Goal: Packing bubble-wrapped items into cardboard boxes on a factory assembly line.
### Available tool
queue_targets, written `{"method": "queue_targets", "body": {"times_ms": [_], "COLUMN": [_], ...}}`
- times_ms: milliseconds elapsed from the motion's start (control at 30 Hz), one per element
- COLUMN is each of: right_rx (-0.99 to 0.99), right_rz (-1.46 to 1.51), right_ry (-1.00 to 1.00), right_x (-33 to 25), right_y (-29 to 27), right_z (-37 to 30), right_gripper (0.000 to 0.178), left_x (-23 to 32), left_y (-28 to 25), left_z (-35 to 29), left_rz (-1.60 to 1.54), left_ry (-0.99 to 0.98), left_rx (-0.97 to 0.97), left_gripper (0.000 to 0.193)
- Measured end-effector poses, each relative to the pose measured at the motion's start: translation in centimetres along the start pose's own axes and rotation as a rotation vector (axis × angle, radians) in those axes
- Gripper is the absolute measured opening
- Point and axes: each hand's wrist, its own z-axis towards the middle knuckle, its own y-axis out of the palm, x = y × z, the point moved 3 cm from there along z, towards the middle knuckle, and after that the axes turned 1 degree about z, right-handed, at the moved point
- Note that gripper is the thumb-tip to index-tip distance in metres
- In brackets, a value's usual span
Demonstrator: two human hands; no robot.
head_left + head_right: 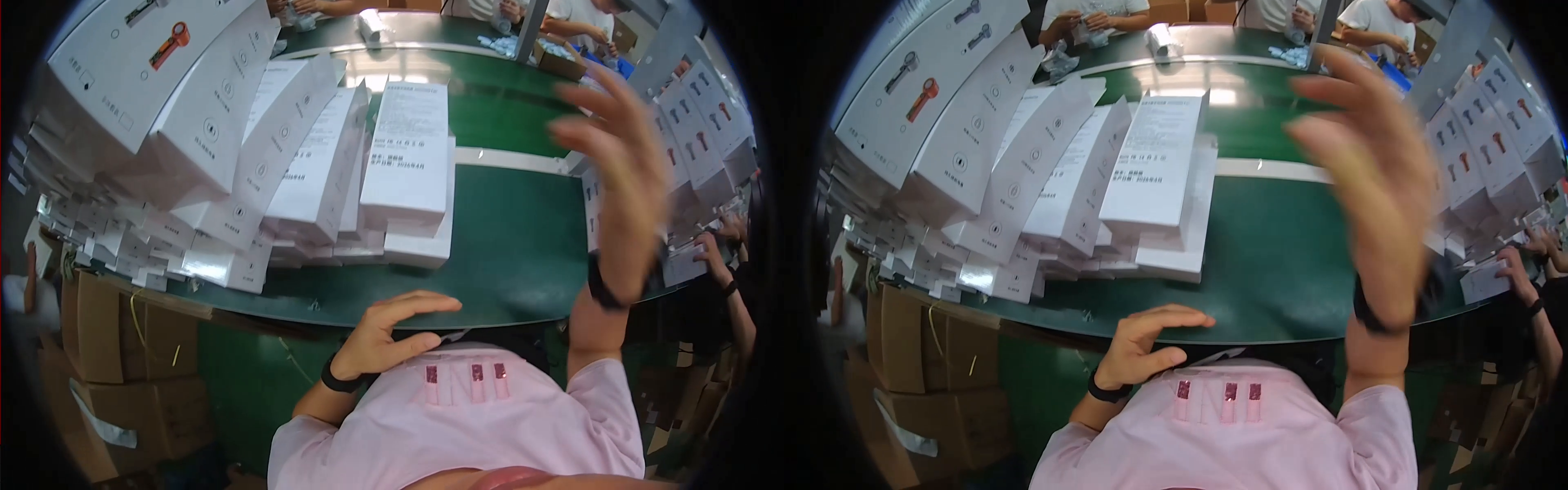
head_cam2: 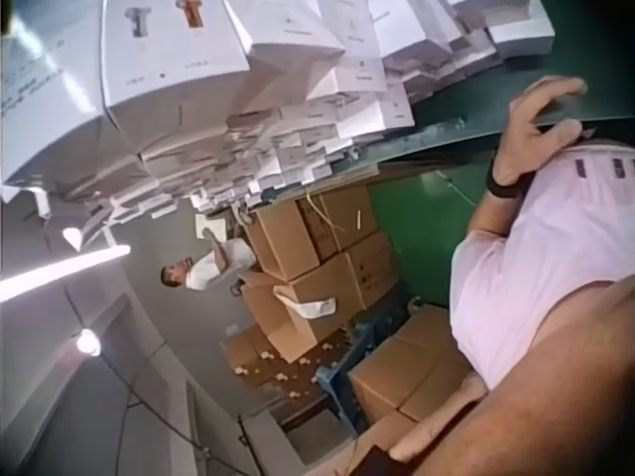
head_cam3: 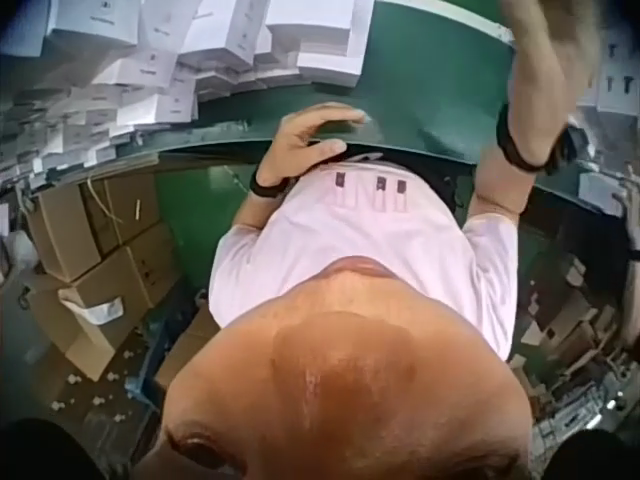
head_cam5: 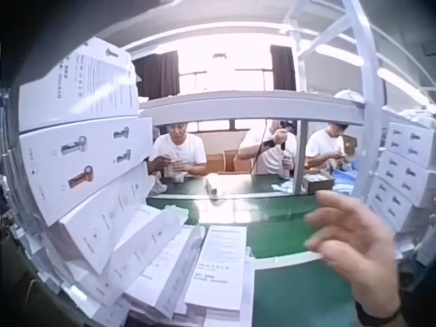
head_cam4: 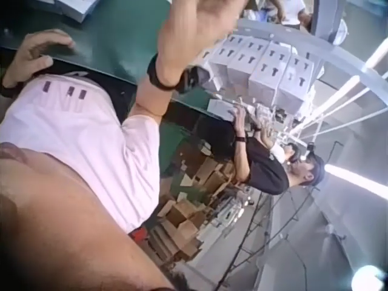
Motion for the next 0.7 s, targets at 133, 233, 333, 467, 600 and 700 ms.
{"method": "queue_targets", "body": {"times_ms": [133, 233, 333, 467, 600, 700], "right_rx": [-0.176, -0.24, -0.386, -0.375, -0.45, -0.498], "right_rz": [-0.012, -0.062, 0.035, 0.058, 0.157, 0.419], "right_ry": [0.132, 0.216, 0.37, 0.456, 0.579, 0.848], "right_x": [9.3, 12.5, 13.6, 15.0, 14.8, 15.2], "right_y": [6.0, 7.8, 9.1, 9.6, 7.6, 6.5], "right_z": [4.1, 5.7, 6.0, 5.3, 2.9, -0.7], "right_gripper": [0.072, 0.084, 0.093, 0.096, 0.104, 0.122], "left_x": [1.1, 1.7, 2.8, 2.0, 1.8, 1.7], "left_y": [-0.3, 0.1, 0.7, 1.8, 2.2, 1.7], "left_z": [-1.3, -2.2, -1.2, 2.0, 3.7, 4.4], "left_rz": [0.06, 0.129, 0.554, 0.874, 1.068, 1.176], "left_ry": [0.023, 0.187, 0.422, 0.339, 0.333, 0.382], "left_rx": [0.087, 0.392, 0.695, 0.757, 0.804, 0.802], "left_gripper": [0.044, 0.057, 0.112, 0.137, 0.136, 0.136]}}
